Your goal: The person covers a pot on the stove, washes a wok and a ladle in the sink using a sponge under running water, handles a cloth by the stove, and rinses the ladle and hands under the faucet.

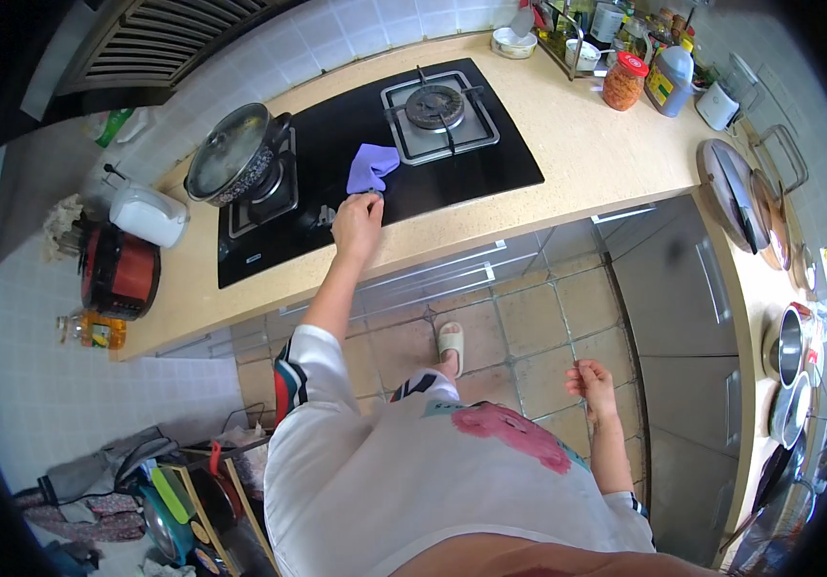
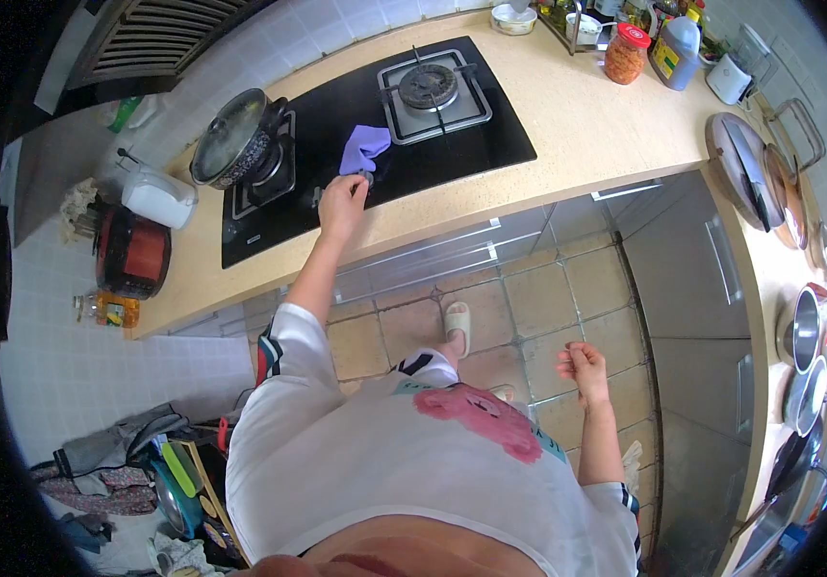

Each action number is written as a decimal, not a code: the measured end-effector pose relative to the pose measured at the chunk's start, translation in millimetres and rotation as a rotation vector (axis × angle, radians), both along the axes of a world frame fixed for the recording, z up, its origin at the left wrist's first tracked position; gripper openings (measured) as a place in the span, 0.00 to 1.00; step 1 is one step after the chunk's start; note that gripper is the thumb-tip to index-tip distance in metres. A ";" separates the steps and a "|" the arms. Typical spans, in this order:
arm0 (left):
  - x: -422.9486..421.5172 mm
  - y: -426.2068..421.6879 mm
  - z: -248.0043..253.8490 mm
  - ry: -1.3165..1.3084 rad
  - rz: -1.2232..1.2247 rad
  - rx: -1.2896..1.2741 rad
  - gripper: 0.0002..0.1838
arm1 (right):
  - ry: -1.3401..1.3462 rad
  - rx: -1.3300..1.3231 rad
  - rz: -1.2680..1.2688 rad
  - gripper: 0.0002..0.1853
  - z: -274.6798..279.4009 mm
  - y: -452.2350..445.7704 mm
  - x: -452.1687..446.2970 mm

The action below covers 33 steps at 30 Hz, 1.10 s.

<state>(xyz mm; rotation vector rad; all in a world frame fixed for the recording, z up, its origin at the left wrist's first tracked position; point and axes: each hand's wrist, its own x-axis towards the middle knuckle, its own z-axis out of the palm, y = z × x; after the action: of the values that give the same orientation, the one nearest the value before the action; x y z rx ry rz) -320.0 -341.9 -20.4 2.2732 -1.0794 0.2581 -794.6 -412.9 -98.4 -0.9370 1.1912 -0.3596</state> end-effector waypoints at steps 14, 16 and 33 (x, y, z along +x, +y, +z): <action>109.8 -34.4 -18.1 0.414 -0.256 -0.258 0.13 | -0.170 -0.088 0.063 0.15 49.0 29.7 211.6; 93.5 -9.2 2.2 0.923 -0.570 -0.346 0.11 | -0.279 -0.084 0.053 0.19 70.8 26.0 278.6; 83.8 97.1 33.1 0.201 -0.457 -0.141 0.37 | -0.040 -1.314 0.407 0.08 128.5 33.2 454.8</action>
<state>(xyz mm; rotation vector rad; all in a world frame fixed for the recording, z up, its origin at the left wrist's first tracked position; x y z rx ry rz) -236.1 -244.9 12.6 1.8231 -1.3828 -0.0774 -339.8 -379.7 30.1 -2.2342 0.5846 -0.8493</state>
